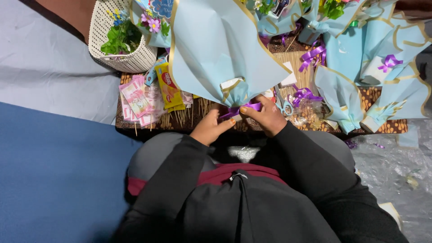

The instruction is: Wrapping a small gift bouquet with decorative paper and securing it with ribbon and tape

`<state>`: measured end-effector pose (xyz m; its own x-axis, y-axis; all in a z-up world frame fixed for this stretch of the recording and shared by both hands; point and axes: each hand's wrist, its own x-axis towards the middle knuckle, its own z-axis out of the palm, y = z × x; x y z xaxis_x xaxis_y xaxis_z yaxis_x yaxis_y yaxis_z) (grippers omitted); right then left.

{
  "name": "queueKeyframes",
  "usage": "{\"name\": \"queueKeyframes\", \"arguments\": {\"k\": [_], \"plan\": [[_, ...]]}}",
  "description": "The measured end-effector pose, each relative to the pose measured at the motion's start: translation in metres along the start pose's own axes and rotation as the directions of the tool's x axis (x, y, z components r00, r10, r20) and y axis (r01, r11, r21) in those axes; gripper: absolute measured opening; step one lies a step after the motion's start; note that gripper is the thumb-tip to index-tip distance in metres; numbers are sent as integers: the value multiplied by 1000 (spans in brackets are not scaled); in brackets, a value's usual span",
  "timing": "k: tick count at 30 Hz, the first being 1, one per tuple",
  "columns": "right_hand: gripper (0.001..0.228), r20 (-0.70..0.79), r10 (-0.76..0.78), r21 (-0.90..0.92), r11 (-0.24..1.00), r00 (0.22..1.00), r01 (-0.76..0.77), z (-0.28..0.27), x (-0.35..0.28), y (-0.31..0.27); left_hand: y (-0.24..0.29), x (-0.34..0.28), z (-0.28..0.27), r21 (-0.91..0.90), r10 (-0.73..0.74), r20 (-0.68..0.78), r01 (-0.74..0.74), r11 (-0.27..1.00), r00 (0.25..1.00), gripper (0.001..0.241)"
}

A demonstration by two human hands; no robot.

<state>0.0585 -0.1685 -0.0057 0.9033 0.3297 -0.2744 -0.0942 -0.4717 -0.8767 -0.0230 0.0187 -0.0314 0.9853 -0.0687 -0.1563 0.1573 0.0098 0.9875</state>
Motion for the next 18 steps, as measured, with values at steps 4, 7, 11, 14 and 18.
{"name": "queueKeyframes", "arguments": {"k": [4, 7, 11, 14, 18], "plan": [[46, 5, -4, -8, 1000, 1000, 4, 4, 11, 12, 105, -20, 3, -89, -142, 159, 157, 984, 977, 92], [45, 85, -103, 28, 994, 991, 101, 7, 8, 2, 90, -16, 8, -153, -147, 55, 154, 976, 988, 75], [45, 130, -116, -5, 993, 985, 118, 7, 4, -8, 93, -13, 16, -205, -232, -154, 199, 958, 961, 63], [44, 131, -132, -61, 988, 983, 140, 9, 6, -10, 56, 1, 14, -243, -203, -225, 147, 959, 953, 72], [48, 92, -307, -74, 946, 947, 314, 14, 10, -6, 58, -2, 8, -374, -192, -276, 78, 924, 942, 47]]}}
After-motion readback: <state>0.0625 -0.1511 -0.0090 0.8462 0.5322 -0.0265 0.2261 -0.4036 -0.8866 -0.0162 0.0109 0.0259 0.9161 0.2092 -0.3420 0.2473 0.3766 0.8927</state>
